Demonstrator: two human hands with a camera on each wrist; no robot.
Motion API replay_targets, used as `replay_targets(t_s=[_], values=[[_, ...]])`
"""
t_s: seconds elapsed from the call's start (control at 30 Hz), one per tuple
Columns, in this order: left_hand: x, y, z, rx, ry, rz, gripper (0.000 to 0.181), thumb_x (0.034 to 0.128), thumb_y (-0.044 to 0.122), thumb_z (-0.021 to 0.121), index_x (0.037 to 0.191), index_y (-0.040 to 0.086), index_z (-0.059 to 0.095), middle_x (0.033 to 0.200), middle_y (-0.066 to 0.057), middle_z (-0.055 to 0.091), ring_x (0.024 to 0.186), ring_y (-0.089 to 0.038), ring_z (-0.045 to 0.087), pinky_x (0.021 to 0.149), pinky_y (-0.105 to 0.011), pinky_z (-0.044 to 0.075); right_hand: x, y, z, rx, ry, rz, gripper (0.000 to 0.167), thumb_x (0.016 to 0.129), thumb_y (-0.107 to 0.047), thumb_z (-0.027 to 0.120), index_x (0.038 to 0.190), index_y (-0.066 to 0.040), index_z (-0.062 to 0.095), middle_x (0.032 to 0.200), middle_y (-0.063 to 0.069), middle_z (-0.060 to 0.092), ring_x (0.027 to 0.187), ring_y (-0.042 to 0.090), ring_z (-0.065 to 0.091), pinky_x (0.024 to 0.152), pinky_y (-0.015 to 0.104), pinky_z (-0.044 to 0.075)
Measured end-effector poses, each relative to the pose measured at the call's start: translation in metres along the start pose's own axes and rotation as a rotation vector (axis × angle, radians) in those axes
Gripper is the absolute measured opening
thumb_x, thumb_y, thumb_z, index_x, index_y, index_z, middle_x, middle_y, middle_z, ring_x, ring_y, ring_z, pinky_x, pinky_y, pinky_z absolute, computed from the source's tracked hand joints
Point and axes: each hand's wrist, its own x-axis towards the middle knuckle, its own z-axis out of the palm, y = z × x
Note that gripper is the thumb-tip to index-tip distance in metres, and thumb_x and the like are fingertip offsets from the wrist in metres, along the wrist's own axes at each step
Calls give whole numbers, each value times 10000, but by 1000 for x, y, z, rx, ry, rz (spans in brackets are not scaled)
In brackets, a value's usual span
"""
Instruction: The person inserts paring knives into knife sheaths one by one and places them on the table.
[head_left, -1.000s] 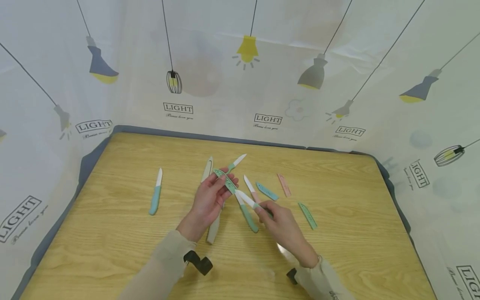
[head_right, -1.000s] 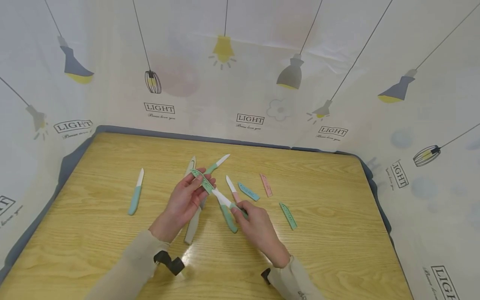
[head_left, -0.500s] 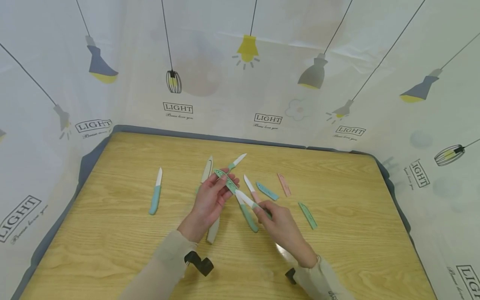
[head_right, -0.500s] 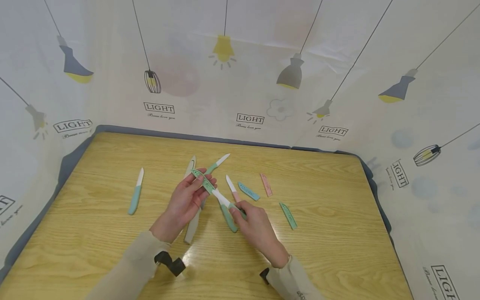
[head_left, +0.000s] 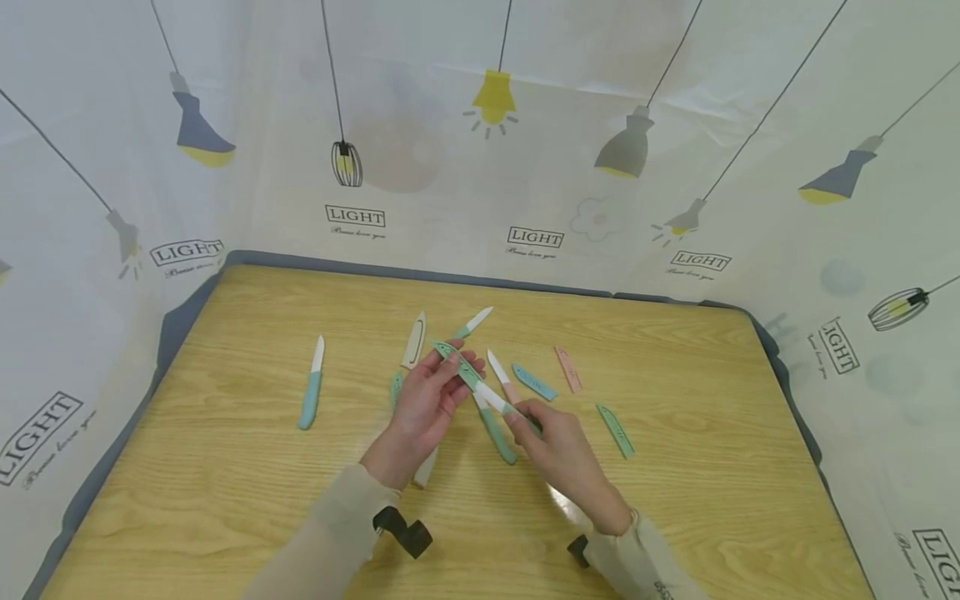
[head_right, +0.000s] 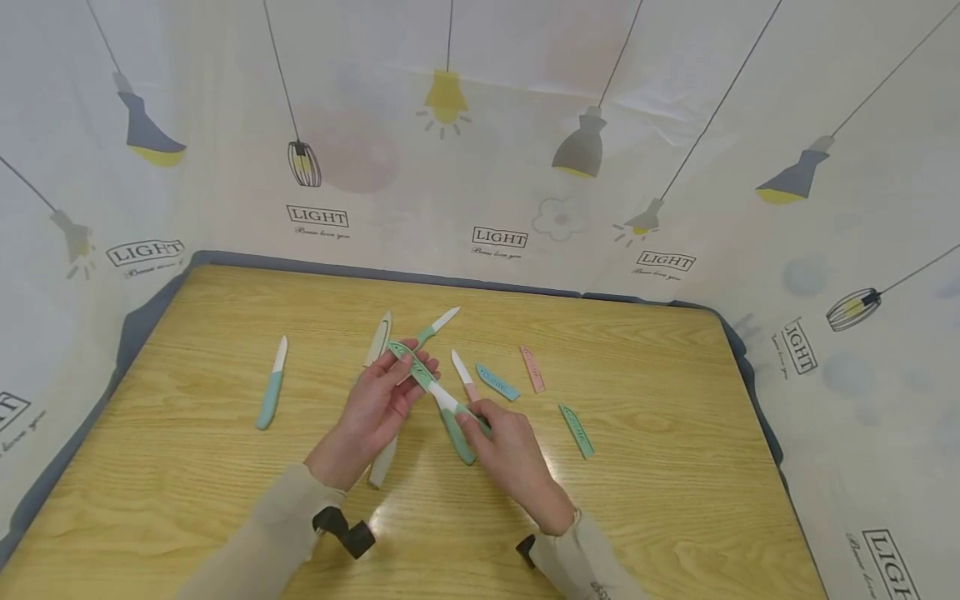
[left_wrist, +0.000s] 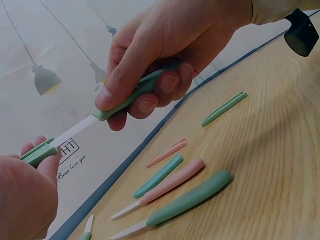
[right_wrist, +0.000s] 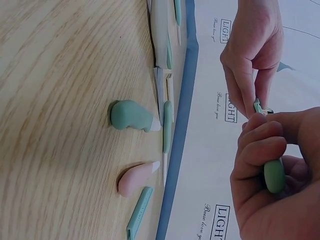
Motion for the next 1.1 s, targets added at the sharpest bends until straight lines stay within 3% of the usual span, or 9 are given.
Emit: replay_targets(t_s=[0.2, 0.43, 0.6, 0.83, 1.1], values=[[-1, 0, 2, -29, 4, -13, 327, 1102, 64, 464, 1410, -45, 451, 1059, -48, 677, 1002, -170, 725, 1033, -356, 537, 1, -1, 2, -8, 12, -14, 164, 1053, -145, 621, 1060, -8, 711, 736, 20, 641, 483, 31, 369, 411, 181, 313], [0, 0, 3, -49, -3, -17, 287, 1100, 63, 465, 1377, -8, 486, 1067, -54, 676, 1005, -172, 725, 1018, -342, 545, 3, -1, 4, -12, 32, -15, 156, 1043, -162, 638, 1034, -28, 716, 756, 11, 679, 601, 73, 569, 449, 214, 387], [1, 1, 4, -68, -17, -16, 329, 1100, 67, 463, 1414, -28, 440, 1064, -53, 679, 1018, -177, 725, 1001, -328, 553, 5, -2, 4, -11, 37, -18, 142, 1042, -153, 639, 1012, -38, 717, 761, 25, 686, 552, 62, 518, 440, 215, 390], [1, -1, 6, -68, -21, -11, 292, 1101, 63, 457, 1384, -7, 473, 1054, -49, 683, 1015, -174, 721, 988, -321, 563, 8, -5, 5, -14, 49, 6, 143, 1034, -168, 655, 1011, -45, 723, 733, -71, 650, 562, 58, 536, 445, 223, 399], [0, -7, 7, -68, -46, -15, 262, 1106, 63, 445, 1359, 27, 502, 1090, -67, 661, 1020, -175, 711, 985, -304, 564, 9, -9, 5, 24, 39, 37, 155, 1036, -162, 651, 1045, -23, 718, 721, -62, 630, 525, 70, 478, 430, 213, 370]])
